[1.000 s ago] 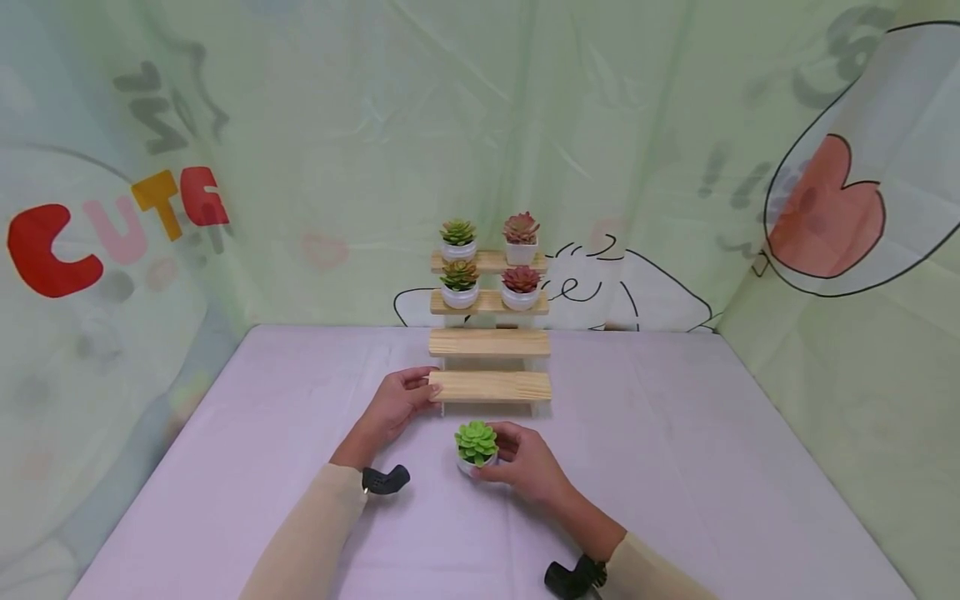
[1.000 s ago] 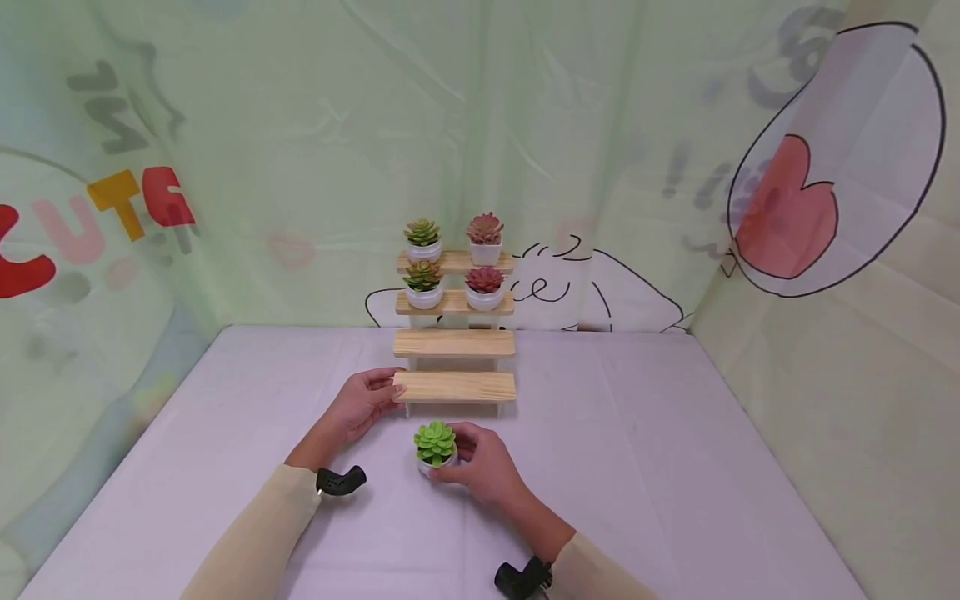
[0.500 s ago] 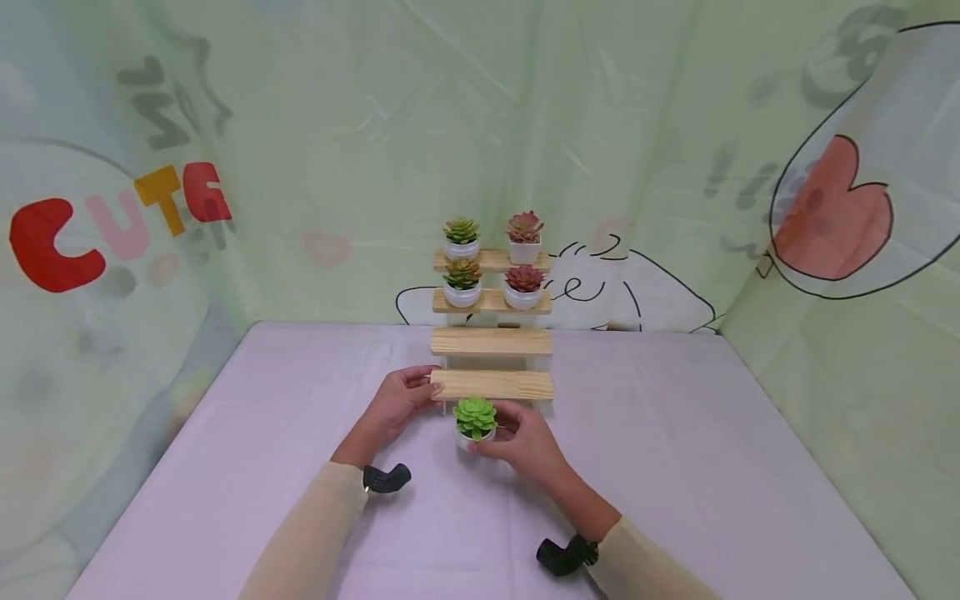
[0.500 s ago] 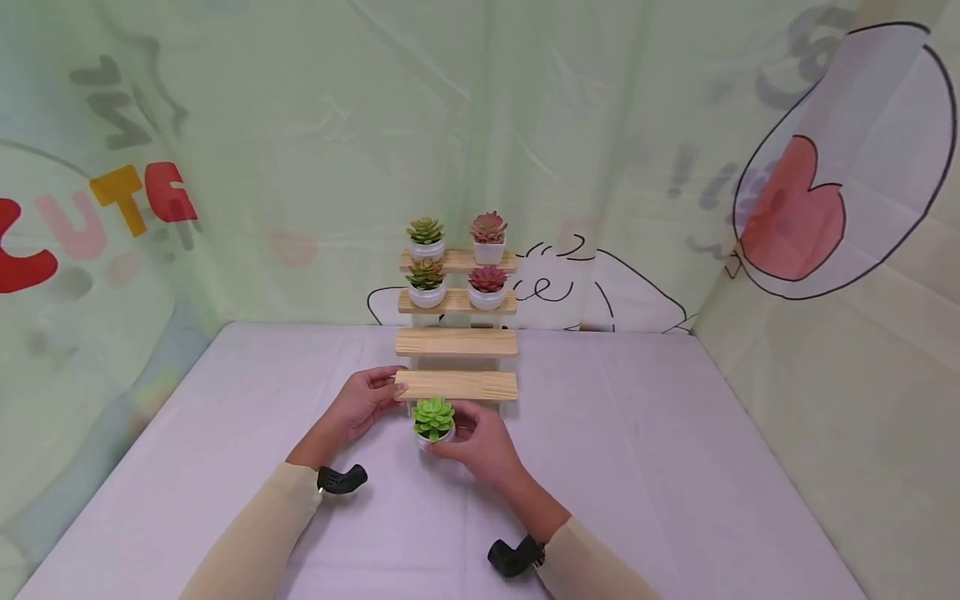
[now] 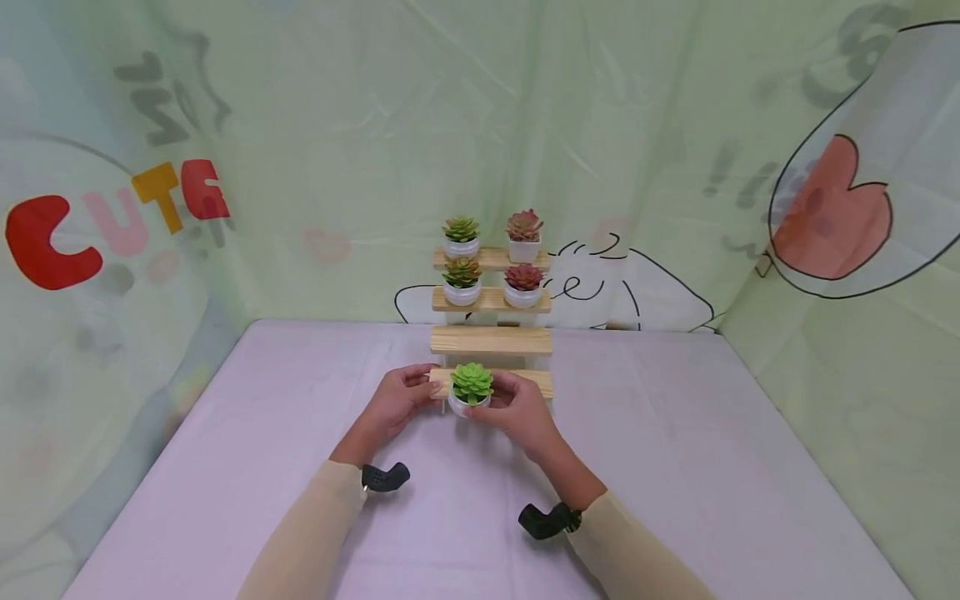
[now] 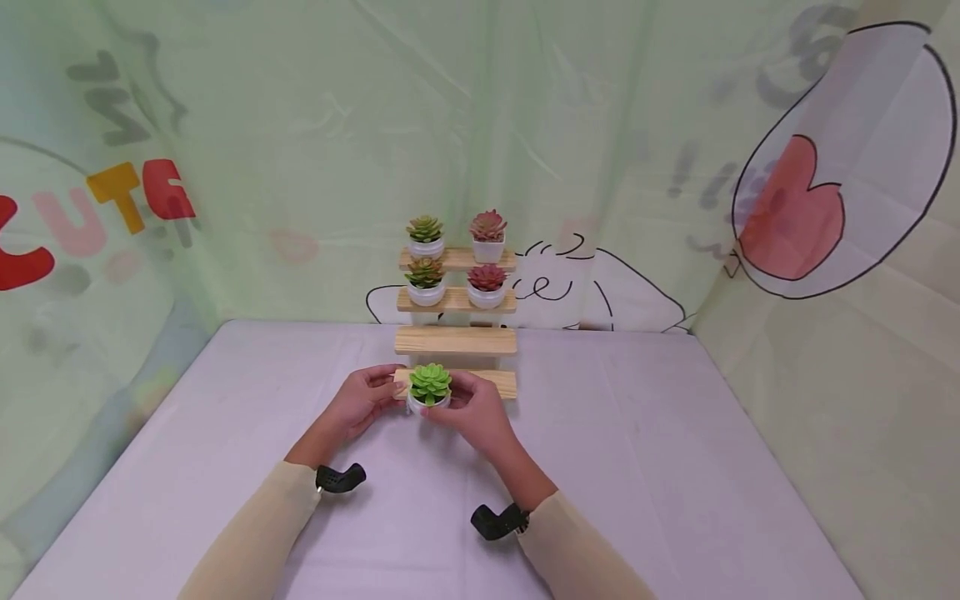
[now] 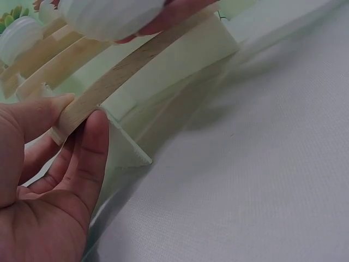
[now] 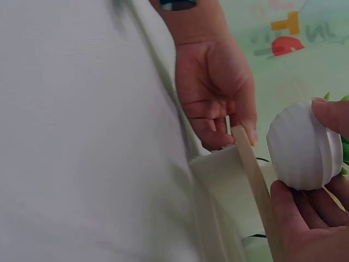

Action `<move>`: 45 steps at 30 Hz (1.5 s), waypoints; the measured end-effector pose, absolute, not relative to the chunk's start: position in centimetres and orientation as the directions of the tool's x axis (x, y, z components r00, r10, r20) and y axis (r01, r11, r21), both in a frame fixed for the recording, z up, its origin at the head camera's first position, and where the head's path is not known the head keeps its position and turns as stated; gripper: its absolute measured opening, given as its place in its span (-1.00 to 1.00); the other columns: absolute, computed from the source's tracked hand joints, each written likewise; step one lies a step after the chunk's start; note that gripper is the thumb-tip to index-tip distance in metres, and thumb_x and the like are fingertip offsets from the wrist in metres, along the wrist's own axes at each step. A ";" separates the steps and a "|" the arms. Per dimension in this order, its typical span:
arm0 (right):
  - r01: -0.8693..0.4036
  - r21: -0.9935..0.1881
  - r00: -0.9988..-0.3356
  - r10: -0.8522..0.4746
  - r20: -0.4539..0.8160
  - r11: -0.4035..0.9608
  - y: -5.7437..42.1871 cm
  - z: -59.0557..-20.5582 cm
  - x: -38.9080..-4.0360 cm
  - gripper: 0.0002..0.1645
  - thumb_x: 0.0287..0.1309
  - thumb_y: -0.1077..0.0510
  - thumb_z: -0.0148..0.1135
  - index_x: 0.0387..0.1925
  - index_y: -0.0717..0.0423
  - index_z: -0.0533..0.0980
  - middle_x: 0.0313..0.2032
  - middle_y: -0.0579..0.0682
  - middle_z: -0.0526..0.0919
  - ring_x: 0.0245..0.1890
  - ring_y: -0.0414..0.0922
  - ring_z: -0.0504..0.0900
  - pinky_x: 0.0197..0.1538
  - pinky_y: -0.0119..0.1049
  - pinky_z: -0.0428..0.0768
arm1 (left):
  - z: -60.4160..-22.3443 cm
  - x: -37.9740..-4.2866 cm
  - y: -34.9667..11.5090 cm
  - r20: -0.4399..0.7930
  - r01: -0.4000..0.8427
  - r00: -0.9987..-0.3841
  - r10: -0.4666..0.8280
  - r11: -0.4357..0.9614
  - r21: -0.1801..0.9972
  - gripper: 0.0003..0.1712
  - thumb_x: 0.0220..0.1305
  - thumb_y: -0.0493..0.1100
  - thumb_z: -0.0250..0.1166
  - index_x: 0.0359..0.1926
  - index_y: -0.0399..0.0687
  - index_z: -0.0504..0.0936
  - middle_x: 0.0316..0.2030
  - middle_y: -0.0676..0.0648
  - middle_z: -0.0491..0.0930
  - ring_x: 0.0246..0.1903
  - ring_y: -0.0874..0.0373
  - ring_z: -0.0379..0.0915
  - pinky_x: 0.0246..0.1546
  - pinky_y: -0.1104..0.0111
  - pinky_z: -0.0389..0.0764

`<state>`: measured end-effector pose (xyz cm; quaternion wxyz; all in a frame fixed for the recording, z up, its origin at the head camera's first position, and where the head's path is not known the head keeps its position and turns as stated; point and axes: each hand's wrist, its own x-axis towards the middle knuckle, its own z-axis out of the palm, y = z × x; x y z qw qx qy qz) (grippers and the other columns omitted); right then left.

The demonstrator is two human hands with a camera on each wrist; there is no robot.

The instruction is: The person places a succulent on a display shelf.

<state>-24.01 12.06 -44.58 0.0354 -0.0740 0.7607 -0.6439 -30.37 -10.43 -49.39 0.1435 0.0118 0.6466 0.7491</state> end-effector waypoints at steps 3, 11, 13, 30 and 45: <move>-0.067 -0.985 -0.989 -0.143 0.044 0.162 12.0 -44.1 -24.8 -0.27 -0.04 0.20 0.64 0.23 0.11 0.58 0.16 0.14 0.69 0.10 -0.03 0.72 0.11 -0.27 0.73 | -49.4 -30.4 -10.5 -0.168 -0.199 -0.958 0.235 -0.116 0.973 -0.44 0.38 -0.37 0.29 0.37 -0.33 0.45 0.00 -0.19 0.65 -0.15 0.16 0.64 -0.14 0.37 0.78; -0.085 -0.973 -0.991 -0.118 0.061 0.213 12.1 -42.8 -26.6 -0.24 0.00 0.14 0.63 0.27 0.07 0.55 0.22 0.11 0.65 0.20 0.01 0.66 0.24 -0.21 0.67 | -49.1 -30.2 -10.5 -0.184 -0.217 -0.957 0.224 -0.131 0.967 -0.45 0.38 -0.36 0.31 0.35 -0.32 0.47 -0.02 -0.19 0.66 -0.16 0.15 0.66 -0.15 0.37 0.79; -0.099 -0.970 -0.990 -0.119 0.074 0.221 12.2 -42.5 -27.0 -0.25 0.00 0.14 0.62 0.27 0.06 0.56 0.22 0.10 0.65 0.20 0.00 0.66 0.25 -0.21 0.66 | -49.0 -30.2 -10.4 -0.182 -0.216 -0.957 0.226 -0.136 0.967 -0.46 0.38 -0.37 0.30 0.35 -0.33 0.47 -0.01 -0.20 0.65 -0.15 0.15 0.66 -0.15 0.37 0.79; -0.179 -0.951 -0.980 -0.130 0.150 0.251 11.6 -41.1 -29.7 -0.30 -0.01 0.07 0.64 0.21 0.07 0.61 0.15 0.06 0.69 0.14 -0.03 0.67 0.26 -0.15 0.66 | -48.8 -30.2 -10.3 -0.195 -0.221 -0.955 0.224 -0.100 0.970 -0.42 0.40 -0.35 0.29 0.39 -0.32 0.42 -0.02 -0.19 0.58 -0.15 0.15 0.63 -0.10 0.33 0.79; -0.150 -0.948 -0.987 -0.103 0.125 0.281 11.1 -40.9 -31.4 -0.29 -0.01 0.02 0.64 0.21 0.07 0.62 0.15 0.07 0.70 0.13 -0.01 0.70 0.21 -0.16 0.69 | -49.1 -30.4 -10.4 -0.185 -0.215 -0.957 0.224 -0.119 0.969 -0.43 0.39 -0.38 0.28 0.38 -0.33 0.43 -0.03 -0.21 0.58 -0.17 0.12 0.63 -0.13 0.33 0.79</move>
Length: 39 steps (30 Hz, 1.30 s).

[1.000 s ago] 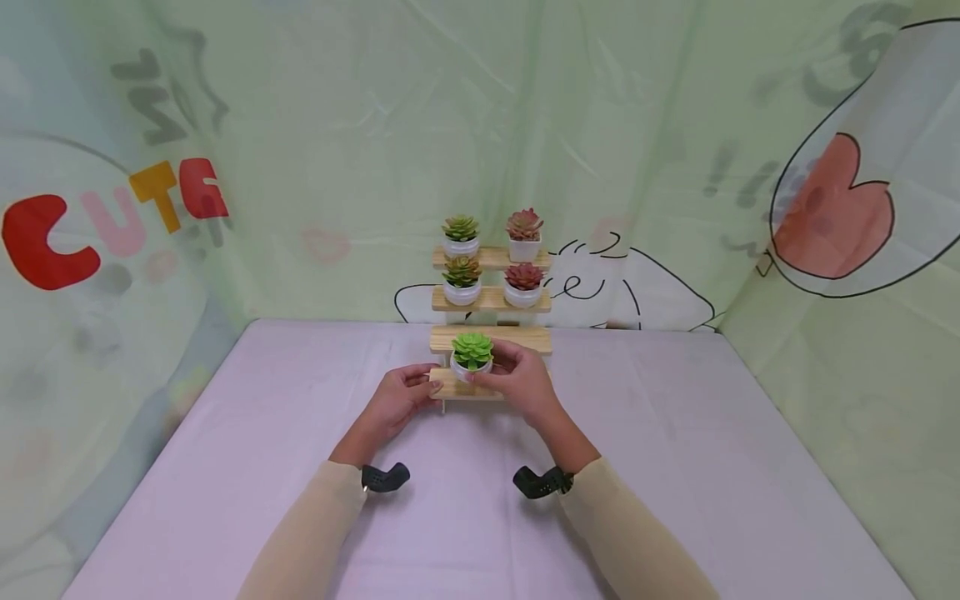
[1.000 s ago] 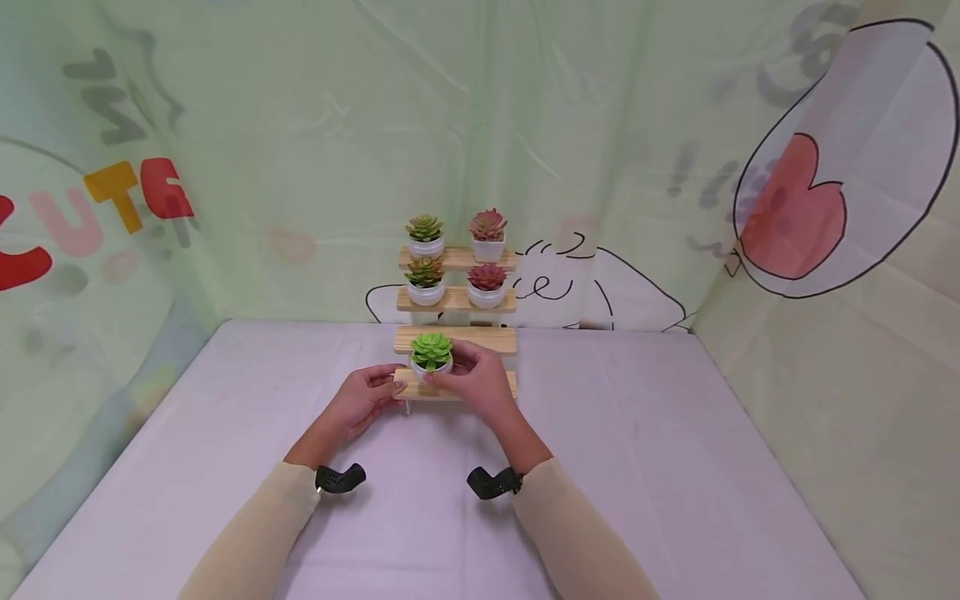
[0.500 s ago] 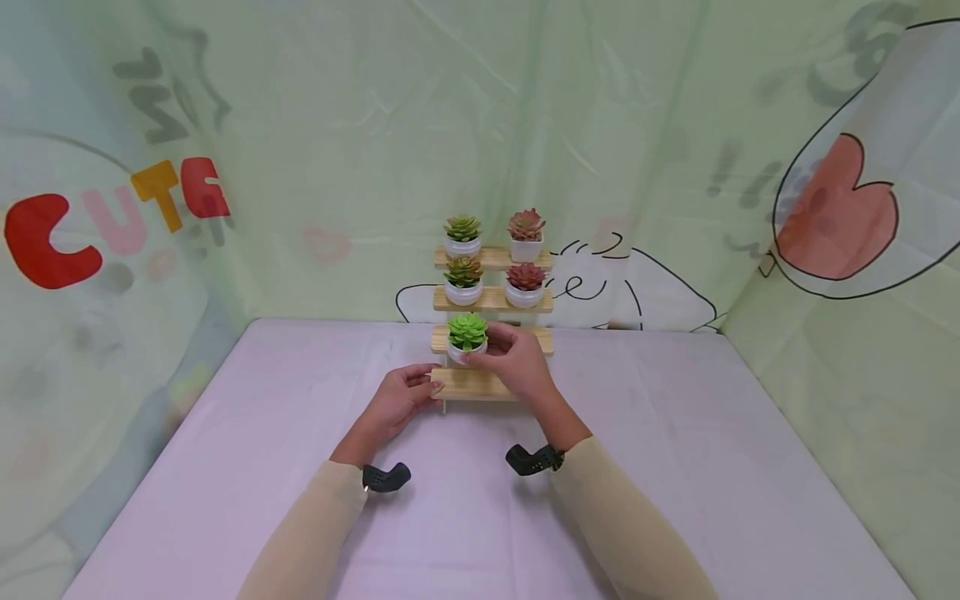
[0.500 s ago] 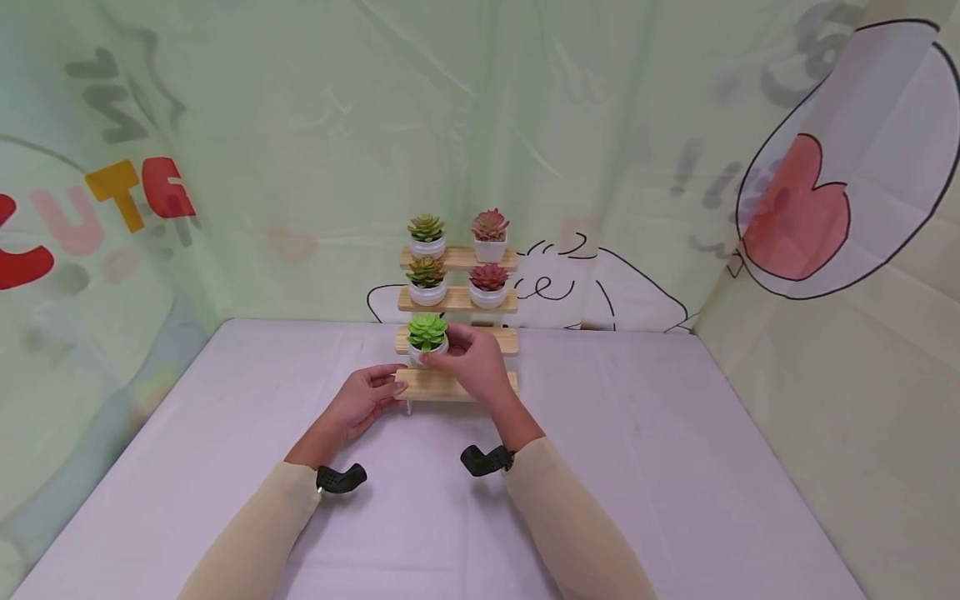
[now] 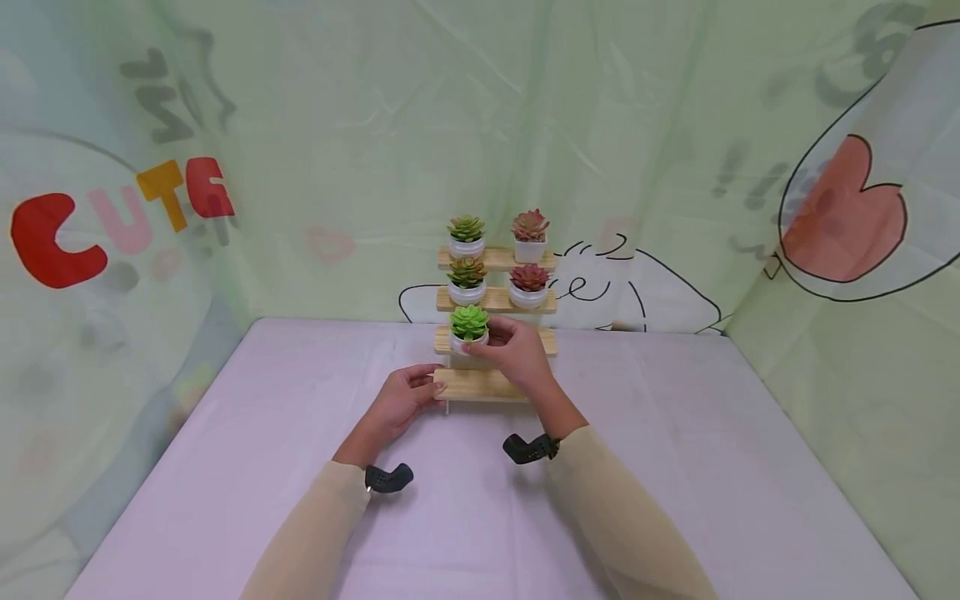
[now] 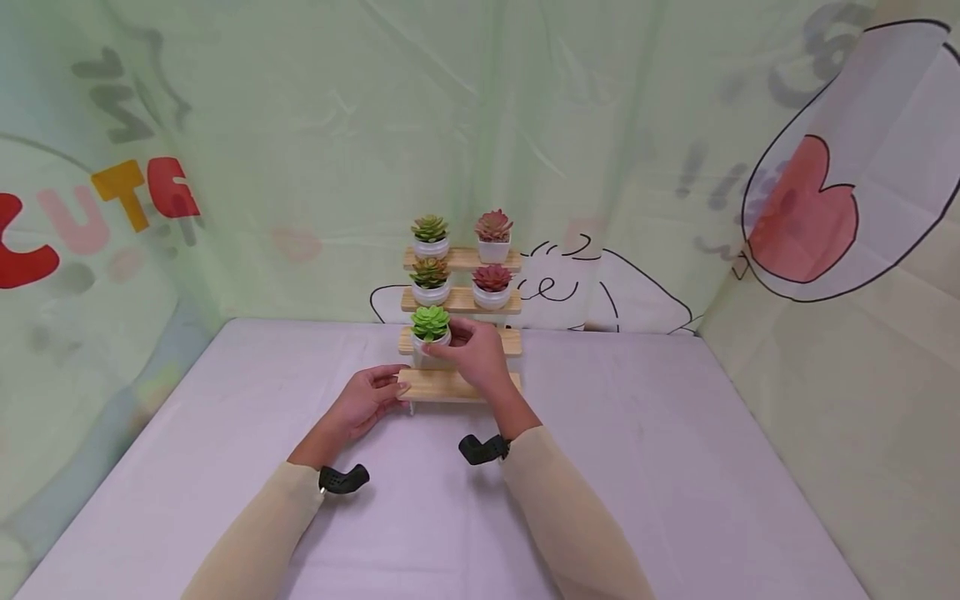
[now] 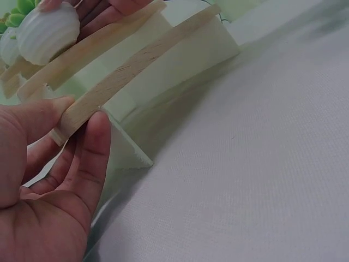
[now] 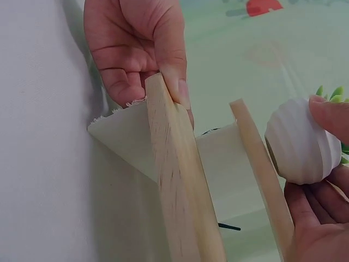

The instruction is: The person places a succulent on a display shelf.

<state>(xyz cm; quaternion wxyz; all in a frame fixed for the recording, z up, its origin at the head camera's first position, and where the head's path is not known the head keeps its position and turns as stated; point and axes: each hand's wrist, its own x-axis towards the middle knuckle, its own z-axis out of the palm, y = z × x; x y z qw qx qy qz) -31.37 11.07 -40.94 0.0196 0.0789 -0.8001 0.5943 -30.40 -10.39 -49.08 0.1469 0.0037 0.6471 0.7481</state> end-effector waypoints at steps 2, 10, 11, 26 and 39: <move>-0.157 -0.948 -0.986 -0.102 0.134 0.277 11.0 -41.0 -31.4 -0.31 -0.01 0.03 0.64 0.19 0.07 0.63 0.14 0.07 0.71 0.12 -0.02 0.71 0.20 -0.17 0.70 | -49.0 -30.3 -10.4 -0.191 -0.220 -0.956 0.224 -0.113 0.969 -0.43 0.39 -0.38 0.28 0.39 -0.31 0.43 -0.03 -0.20 0.58 -0.17 0.12 0.63 -0.13 0.33 0.79; -0.170 -0.940 -0.985 -0.090 0.149 0.296 10.7 -41.1 -31.5 -0.36 0.01 0.04 0.63 0.16 0.06 0.65 0.10 0.05 0.74 0.07 -0.07 0.73 0.14 -0.23 0.73 | -48.9 -30.2 -10.3 -0.203 -0.231 -0.955 0.215 -0.115 0.966 -0.44 0.39 -0.36 0.29 0.38 -0.27 0.45 -0.02 -0.21 0.59 -0.15 0.11 0.64 -0.12 0.31 0.79; -0.164 -0.942 -0.986 -0.089 0.144 0.294 10.7 -41.1 -31.5 -0.36 0.01 0.05 0.63 0.16 0.06 0.65 0.10 0.05 0.74 0.07 -0.06 0.73 0.14 -0.22 0.73 | -48.9 -30.2 -10.3 -0.201 -0.230 -0.955 0.216 -0.114 0.967 -0.44 0.39 -0.36 0.29 0.38 -0.28 0.45 -0.02 -0.21 0.59 -0.15 0.11 0.64 -0.12 0.31 0.79; -0.139 -0.954 -0.988 -0.096 0.117 0.267 10.7 -40.9 -31.6 -0.35 -0.02 0.07 0.64 0.15 0.12 0.65 0.09 0.10 0.74 0.10 -0.02 0.73 0.16 -0.18 0.72 | -49.1 -30.3 -10.3 -0.210 -0.236 -0.956 0.205 -0.114 0.965 -0.44 0.39 -0.36 0.30 0.38 -0.26 0.46 -0.02 -0.22 0.58 -0.15 0.09 0.65 -0.09 0.27 0.80; -0.129 -0.945 -0.991 -0.083 0.109 0.302 10.4 -41.0 -31.2 -0.33 0.03 0.06 0.61 0.20 0.08 0.62 0.15 0.08 0.71 0.14 -0.03 0.71 0.19 -0.18 0.69 | -48.8 -30.0 -10.3 -0.215 -0.242 -0.953 0.212 -0.108 0.964 -0.41 0.39 -0.35 0.30 0.40 -0.28 0.42 0.01 -0.24 0.61 -0.15 0.11 0.66 -0.09 0.29 0.79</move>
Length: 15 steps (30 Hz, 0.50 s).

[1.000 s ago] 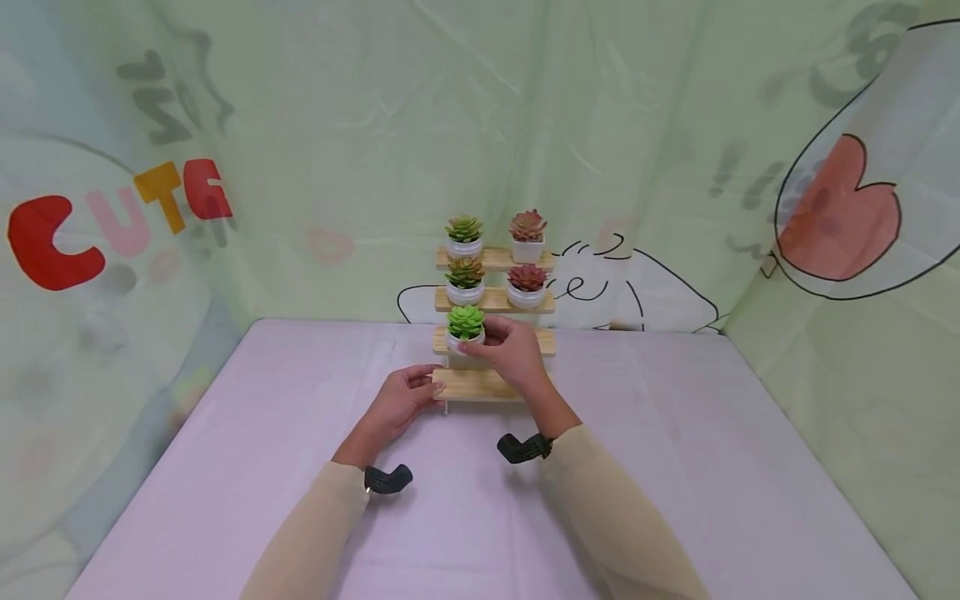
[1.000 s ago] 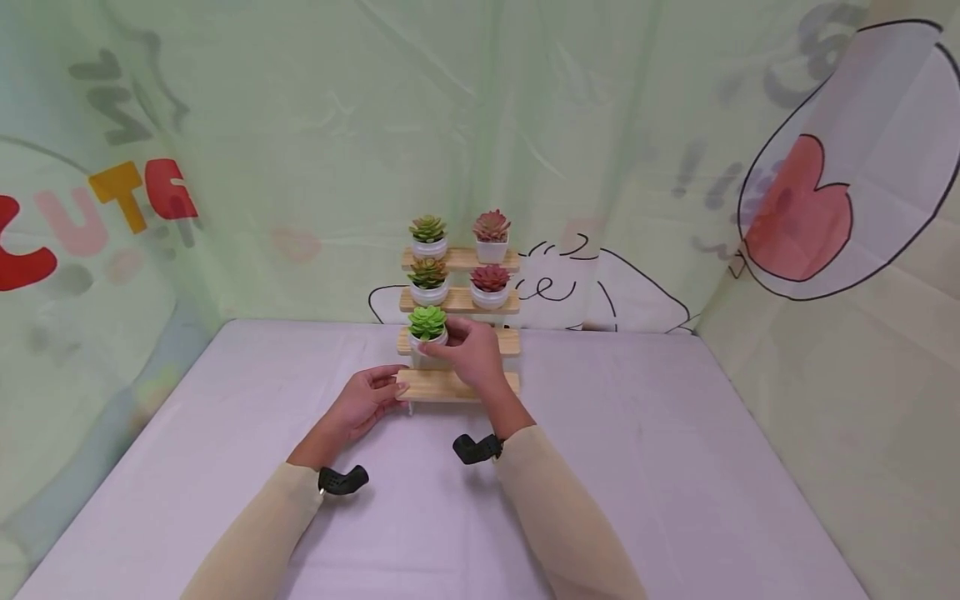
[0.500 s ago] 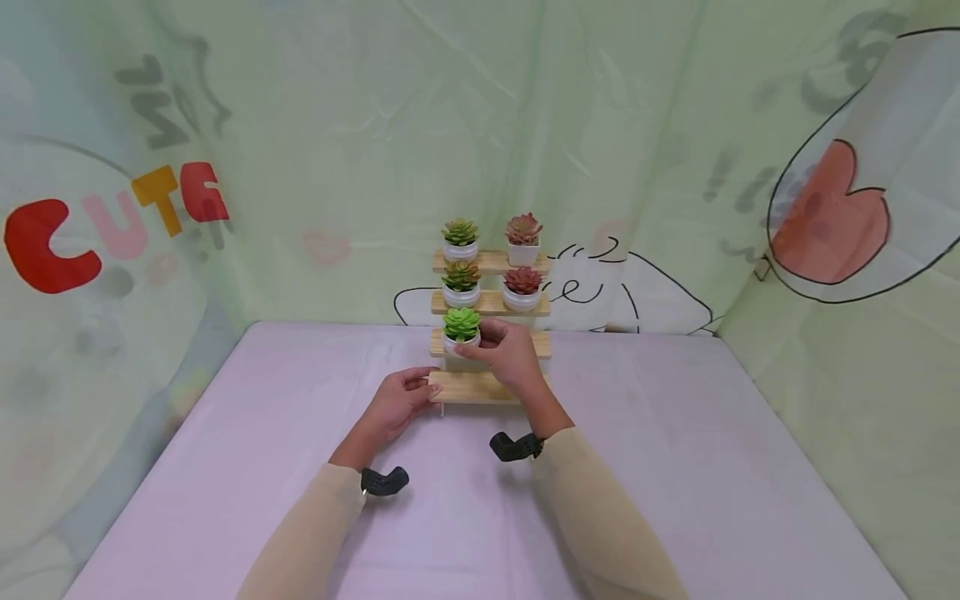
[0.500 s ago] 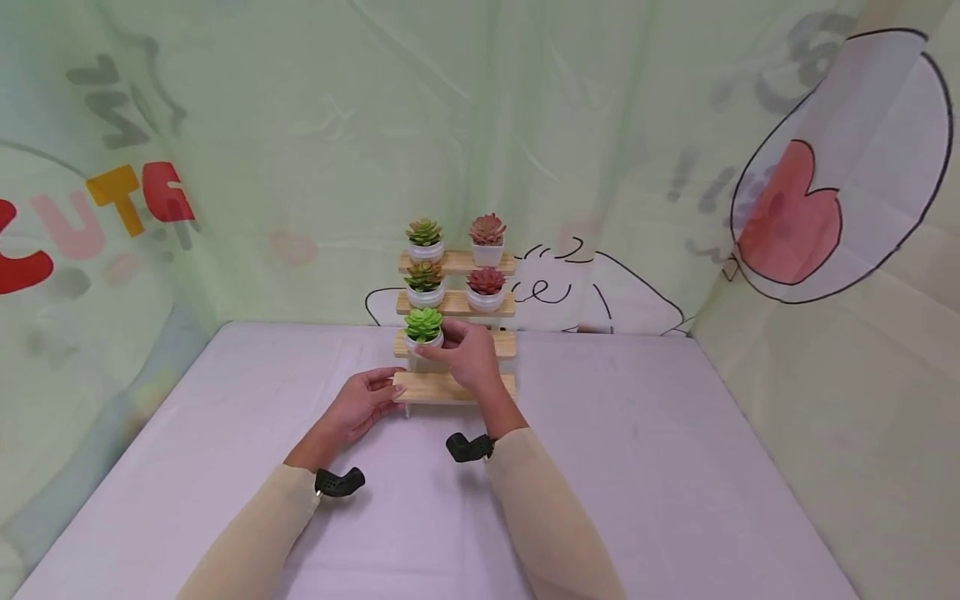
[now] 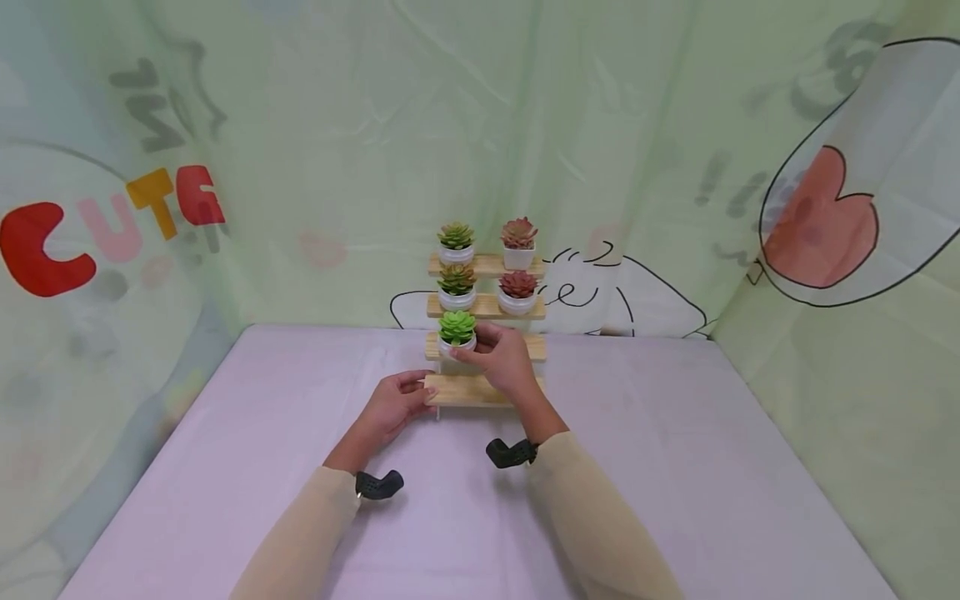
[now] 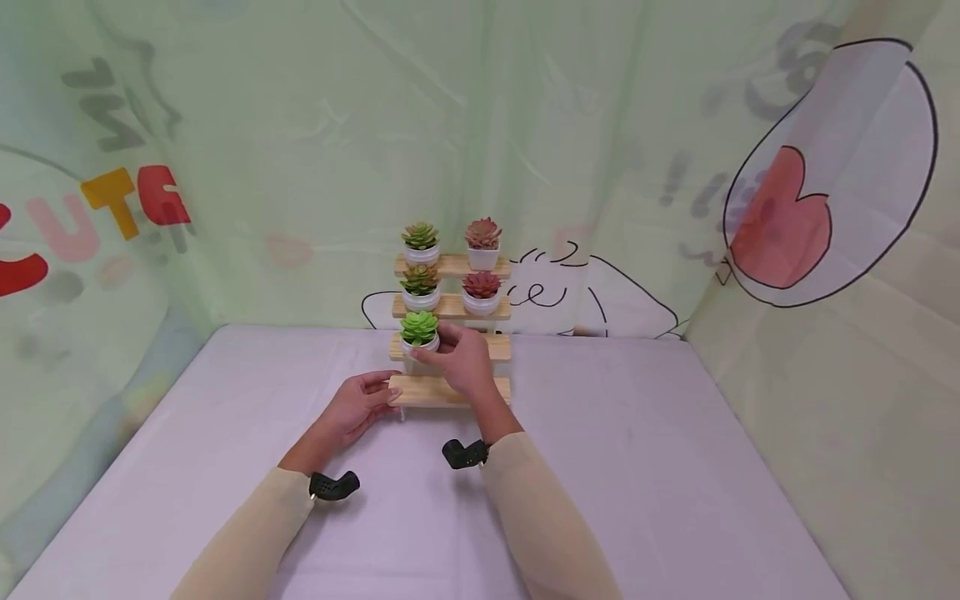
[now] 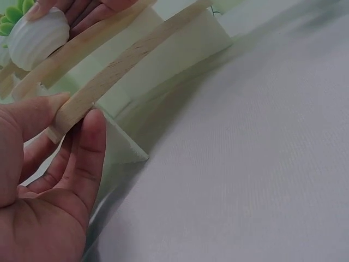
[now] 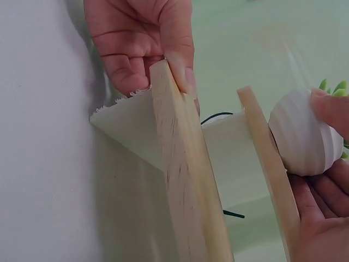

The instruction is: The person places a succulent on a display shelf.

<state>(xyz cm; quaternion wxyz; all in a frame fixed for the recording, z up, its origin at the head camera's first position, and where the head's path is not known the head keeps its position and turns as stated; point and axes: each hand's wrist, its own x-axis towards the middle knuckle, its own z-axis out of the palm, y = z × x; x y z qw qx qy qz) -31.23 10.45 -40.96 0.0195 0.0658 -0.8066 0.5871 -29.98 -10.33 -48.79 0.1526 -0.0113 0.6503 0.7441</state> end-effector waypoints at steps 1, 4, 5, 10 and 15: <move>-0.129 -0.944 -0.991 -0.083 0.108 0.304 10.4 -41.0 -31.3 -0.33 0.03 0.06 0.61 0.20 0.08 0.62 0.15 0.07 0.71 0.13 -0.03 0.71 0.19 -0.18 0.70 | -48.8 -30.0 -10.4 -0.213 -0.238 -0.954 0.212 -0.099 0.966 -0.42 0.39 -0.35 0.30 0.40 -0.28 0.43 -0.01 -0.23 0.61 -0.15 0.11 0.66 -0.09 0.29 0.79; -0.131 -0.943 -0.990 -0.088 0.109 0.306 10.3 -41.2 -31.3 -0.33 0.03 0.06 0.61 0.20 0.09 0.62 0.14 0.08 0.71 0.14 -0.03 0.71 0.20 -0.17 0.70 | -49.1 -30.0 -10.7 -0.193 -0.204 -0.957 0.215 -0.030 0.979 -0.42 0.38 -0.30 0.34 0.37 -0.25 0.46 -0.04 -0.22 0.61 -0.19 0.11 0.69 -0.08 0.25 0.80; -0.134 -0.942 -0.990 -0.091 0.111 0.307 10.3 -41.2 -31.2 -0.32 0.03 0.07 0.61 0.21 0.10 0.61 0.15 0.09 0.70 0.15 -0.02 0.70 0.20 -0.17 0.69 | -49.2 -30.0 -10.9 -0.178 -0.183 -0.959 0.221 0.002 0.983 -0.42 0.37 -0.28 0.35 0.37 -0.24 0.46 -0.05 -0.22 0.61 -0.21 0.10 0.71 -0.09 0.24 0.80; -0.139 -0.948 -0.988 -0.108 0.112 0.287 10.6 -40.6 -30.4 -0.26 0.04 0.10 0.60 0.28 0.14 0.56 0.21 0.12 0.65 0.23 -0.01 0.65 0.24 -0.22 0.66 | -48.9 -29.9 -12.8 -0.081 -0.037 -0.972 0.222 0.194 0.980 -0.34 0.34 -0.14 0.41 0.40 -0.12 0.43 0.02 -0.25 0.59 -0.19 0.05 0.73 -0.13 0.24 0.80; -0.245 -0.940 -0.967 -0.134 0.218 0.239 13.6 -39.6 -29.0 -0.45 0.15 0.15 0.52 0.17 0.18 0.62 0.11 0.16 0.72 0.07 -0.12 0.73 0.11 -0.38 0.71 | -47.3 -29.9 -16.0 0.067 0.118 -0.989 0.129 0.450 0.885 -0.22 0.34 -0.11 0.41 0.50 0.00 0.29 0.18 -0.26 0.56 0.10 -0.09 0.60 0.09 0.09 0.72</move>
